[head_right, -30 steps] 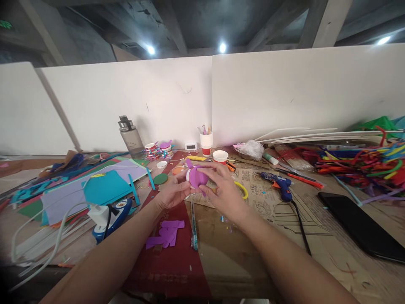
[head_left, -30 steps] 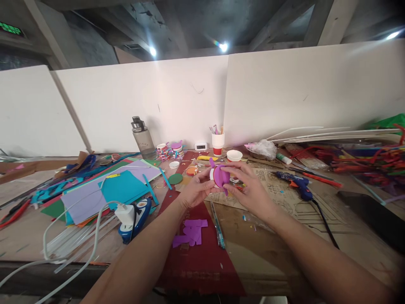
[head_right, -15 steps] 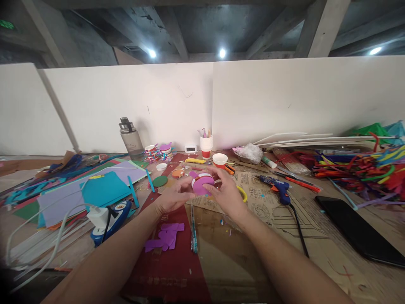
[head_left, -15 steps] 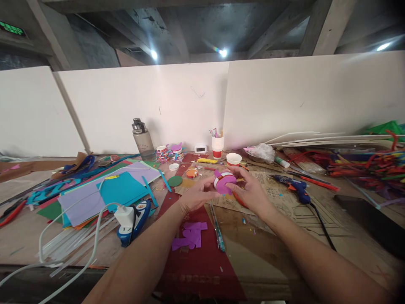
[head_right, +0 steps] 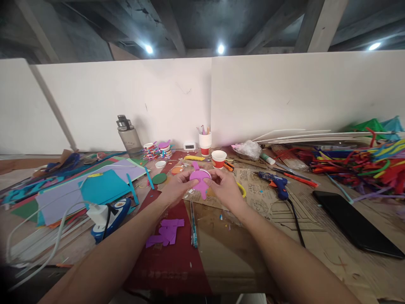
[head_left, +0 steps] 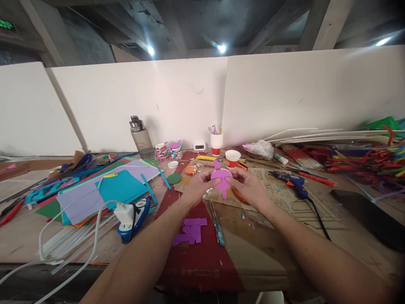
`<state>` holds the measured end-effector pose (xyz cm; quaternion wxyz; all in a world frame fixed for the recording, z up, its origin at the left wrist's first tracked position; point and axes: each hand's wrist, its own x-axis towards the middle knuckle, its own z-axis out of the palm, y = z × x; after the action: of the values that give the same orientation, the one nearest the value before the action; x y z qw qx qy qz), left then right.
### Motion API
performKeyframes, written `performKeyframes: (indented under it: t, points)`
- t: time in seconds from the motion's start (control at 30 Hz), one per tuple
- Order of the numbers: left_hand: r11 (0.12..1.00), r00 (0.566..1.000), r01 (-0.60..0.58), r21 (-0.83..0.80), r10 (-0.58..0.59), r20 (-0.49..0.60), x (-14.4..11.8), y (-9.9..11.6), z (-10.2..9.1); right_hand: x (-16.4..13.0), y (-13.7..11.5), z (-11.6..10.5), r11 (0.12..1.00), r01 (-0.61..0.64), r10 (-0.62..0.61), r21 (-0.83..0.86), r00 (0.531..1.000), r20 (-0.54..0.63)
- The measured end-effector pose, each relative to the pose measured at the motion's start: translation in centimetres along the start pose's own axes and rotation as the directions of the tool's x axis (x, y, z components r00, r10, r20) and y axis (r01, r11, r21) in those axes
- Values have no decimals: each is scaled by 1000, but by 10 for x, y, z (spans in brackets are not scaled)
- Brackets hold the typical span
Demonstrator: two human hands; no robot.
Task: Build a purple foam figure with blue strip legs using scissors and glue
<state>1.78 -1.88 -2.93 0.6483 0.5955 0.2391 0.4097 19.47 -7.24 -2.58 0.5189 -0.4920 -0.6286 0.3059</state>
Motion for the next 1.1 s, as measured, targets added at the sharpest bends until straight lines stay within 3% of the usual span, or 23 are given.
performKeyframes:
  t: [0.27, 0.57, 1.0, 1.1]
  points:
    - [999, 996, 33, -6, -34, -84, 1, -3, 5, 3, 2, 2, 990, -96, 91, 104, 995, 50]
    - [989, 986, 136, -55, -140, -86, 2, -6, 3, 8, 14, 5, 958, -190, 182, 216, 982, 60]
    - [982, 973, 186, -9, -186, -139, 3, -9, -2, 11, 20, 9, 928, -263, 248, 265, 964, 92]
    - [983, 972, 183, 28, -177, -155, 4, -9, -7, 9, 19, 11, 940, -266, 253, 212, 964, 85]
